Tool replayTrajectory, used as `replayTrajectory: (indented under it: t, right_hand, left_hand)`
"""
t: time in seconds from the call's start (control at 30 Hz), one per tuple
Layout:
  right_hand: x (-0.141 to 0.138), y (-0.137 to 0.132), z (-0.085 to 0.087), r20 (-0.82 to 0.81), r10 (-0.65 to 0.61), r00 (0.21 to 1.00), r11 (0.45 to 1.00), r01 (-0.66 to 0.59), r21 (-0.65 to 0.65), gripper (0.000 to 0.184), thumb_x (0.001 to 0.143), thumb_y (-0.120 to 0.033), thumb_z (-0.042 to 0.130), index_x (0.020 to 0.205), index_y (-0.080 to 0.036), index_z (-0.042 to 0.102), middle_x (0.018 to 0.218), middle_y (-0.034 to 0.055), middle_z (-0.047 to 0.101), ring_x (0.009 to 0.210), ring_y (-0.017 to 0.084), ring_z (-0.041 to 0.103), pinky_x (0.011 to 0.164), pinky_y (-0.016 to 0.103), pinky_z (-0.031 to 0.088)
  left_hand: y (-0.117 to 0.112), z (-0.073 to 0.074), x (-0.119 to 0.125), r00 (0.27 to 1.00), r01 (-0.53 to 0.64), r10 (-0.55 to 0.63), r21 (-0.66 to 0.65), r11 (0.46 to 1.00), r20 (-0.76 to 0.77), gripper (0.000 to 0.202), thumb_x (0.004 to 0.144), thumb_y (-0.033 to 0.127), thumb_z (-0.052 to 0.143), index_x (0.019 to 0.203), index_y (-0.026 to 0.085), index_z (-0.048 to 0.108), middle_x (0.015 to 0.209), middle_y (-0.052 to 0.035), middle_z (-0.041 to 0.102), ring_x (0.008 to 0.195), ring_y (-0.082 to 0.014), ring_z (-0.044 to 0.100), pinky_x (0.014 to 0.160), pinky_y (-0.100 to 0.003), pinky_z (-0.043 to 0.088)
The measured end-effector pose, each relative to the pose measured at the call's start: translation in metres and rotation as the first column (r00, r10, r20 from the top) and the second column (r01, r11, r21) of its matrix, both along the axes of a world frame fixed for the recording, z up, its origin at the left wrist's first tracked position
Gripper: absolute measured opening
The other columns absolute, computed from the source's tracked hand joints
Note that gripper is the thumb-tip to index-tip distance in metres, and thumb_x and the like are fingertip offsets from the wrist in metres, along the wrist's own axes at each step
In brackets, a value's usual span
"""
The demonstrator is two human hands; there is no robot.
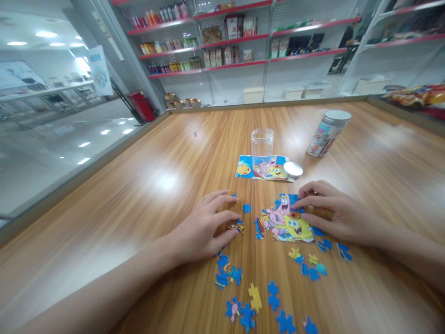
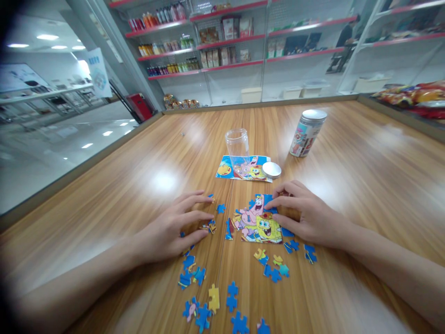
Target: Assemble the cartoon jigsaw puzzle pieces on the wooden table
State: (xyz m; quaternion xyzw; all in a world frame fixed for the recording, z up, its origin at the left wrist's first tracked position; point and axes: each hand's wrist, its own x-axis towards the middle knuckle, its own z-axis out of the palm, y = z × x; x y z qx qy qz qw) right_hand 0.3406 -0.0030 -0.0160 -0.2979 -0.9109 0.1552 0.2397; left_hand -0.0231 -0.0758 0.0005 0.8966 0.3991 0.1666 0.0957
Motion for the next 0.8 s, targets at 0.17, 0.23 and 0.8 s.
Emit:
replayTrajectory:
  t: [0.17, 0.23, 0.8]
  right_hand:
    - [0.0, -0.001, 0.002, 0.002, 0.006, 1.0, 1.0, -0.006, -0.012, 0.026, 0.087, -0.03, 0.069, 0.113, -0.03, 0.073, 0.115, 0.0078, 0.059, 0.107, 0.027, 0.059, 0.09, 0.042, 0.052]
    - [0.0, -0.001, 0.003, 0.009, 0.01, 1.0, 1.0, -0.009, -0.018, 0.027, 0.087, -0.03, 0.069, 0.114, -0.03, 0.072, 0.115, 0.0081, 0.058, 0.108, 0.027, 0.058, 0.09, 0.042, 0.052]
    - [-0.001, -0.001, 0.002, -0.005, 0.015, 1.0, 1.0, -0.015, -0.009, 0.029, 0.088, -0.03, 0.069, 0.117, -0.031, 0.072, 0.114, 0.0088, 0.059, 0.107, 0.027, 0.059, 0.089, 0.042, 0.053]
  left_hand:
    - [-0.005, 0.006, 0.006, 1.0, -0.01, 0.01, 0.014, 1.0, 0.012, 0.025, 0.092, 0.019, 0.058, 0.116, 0.023, 0.066, 0.142, -0.0084, 0.05, 0.143, -0.0291, 0.033, 0.116, -0.055, 0.037]
    - [-0.003, 0.01, 0.002, 1.0, 0.0, 0.0, 0.013, 1.0, 0.012, 0.029, 0.09, 0.014, 0.056, 0.117, 0.023, 0.064, 0.142, -0.008, 0.051, 0.143, -0.0279, 0.034, 0.117, -0.054, 0.037]
    - [0.004, 0.024, -0.014, 0.993, 0.087, -0.096, -0.123, 0.989, -0.072, 0.008, 0.093, 0.024, 0.061, 0.097, 0.022, 0.067, 0.14, -0.0092, 0.049, 0.145, -0.0283, 0.025, 0.12, -0.056, 0.029]
